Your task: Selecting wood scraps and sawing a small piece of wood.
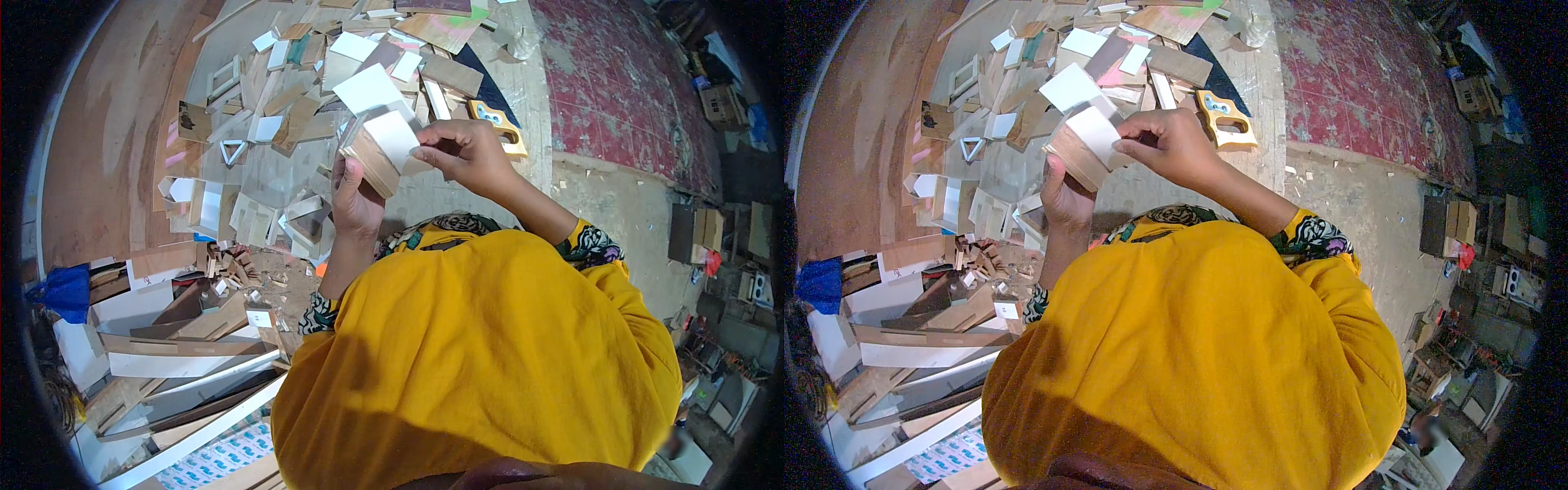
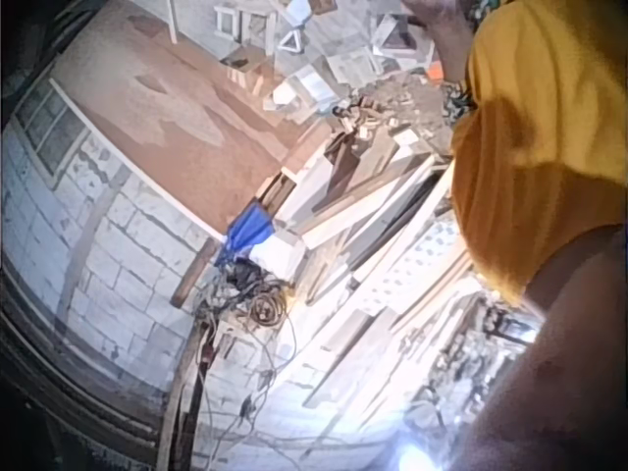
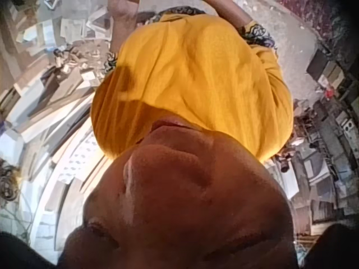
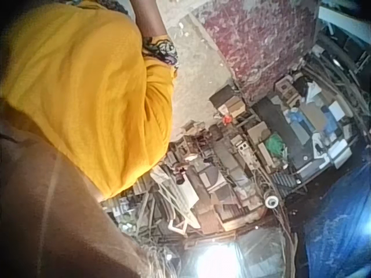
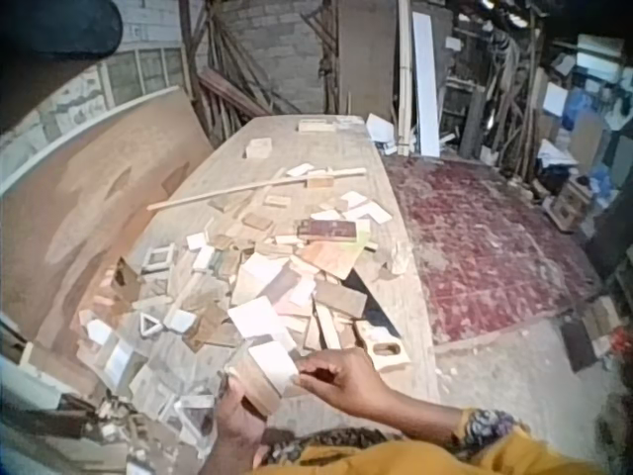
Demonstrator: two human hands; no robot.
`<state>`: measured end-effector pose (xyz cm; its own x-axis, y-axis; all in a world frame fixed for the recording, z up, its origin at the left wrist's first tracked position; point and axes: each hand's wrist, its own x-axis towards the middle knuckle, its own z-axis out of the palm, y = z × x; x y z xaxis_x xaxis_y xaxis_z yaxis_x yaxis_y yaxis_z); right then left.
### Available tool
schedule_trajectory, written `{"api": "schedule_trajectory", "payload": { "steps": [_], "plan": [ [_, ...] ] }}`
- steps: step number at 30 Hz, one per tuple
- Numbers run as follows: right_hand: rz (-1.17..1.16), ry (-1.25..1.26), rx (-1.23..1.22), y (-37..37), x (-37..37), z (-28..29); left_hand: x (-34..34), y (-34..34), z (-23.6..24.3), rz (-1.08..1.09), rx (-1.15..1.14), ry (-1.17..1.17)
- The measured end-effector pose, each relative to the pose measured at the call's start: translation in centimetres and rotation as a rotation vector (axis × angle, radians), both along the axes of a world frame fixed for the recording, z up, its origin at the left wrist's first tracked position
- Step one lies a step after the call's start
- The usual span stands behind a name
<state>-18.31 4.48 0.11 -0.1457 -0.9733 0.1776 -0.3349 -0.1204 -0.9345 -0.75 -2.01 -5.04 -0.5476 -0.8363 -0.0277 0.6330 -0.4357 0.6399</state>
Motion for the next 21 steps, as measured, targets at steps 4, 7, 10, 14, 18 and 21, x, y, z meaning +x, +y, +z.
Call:
{"api": "schedule_trajectory", "payload": {
  "steps": [4, 7, 10, 14, 18, 21],
  "plan": [
    [-0.057, 0.052, 0.039, -0.1, -0.2, -0.1, -0.4, 0.3, 0.3, 0.006, -0.038, 0.002],
    [-0.094, 0.170, -0.038, -0.4, -0.6, -1.2, -0.7, 0.7, 0.7, 0.038, -0.037, -0.017],
    [-0.117, 0.233, -0.023, -0.3, -0.7, -0.9, -0.9, 1.1, 0.8, 0.067, -0.131, -0.087],
    [-0.115, 0.237, 0.076, -0.4, -1.1, -0.9, -0.9, 1.3, 0.8, 0.068, -0.087, -0.094],
    [-0.126, 0.267, -0.058, -0.6, -1.4, -0.8, -0.9, 1.1, 0.8, 0.019, 0.015, -0.018],
    [-0.121, 0.237, -0.102, -0.6, -1.4, -0.6, -0.9, 1.0, 0.8, 0.020, 0.017, -0.044]
  ]
}}
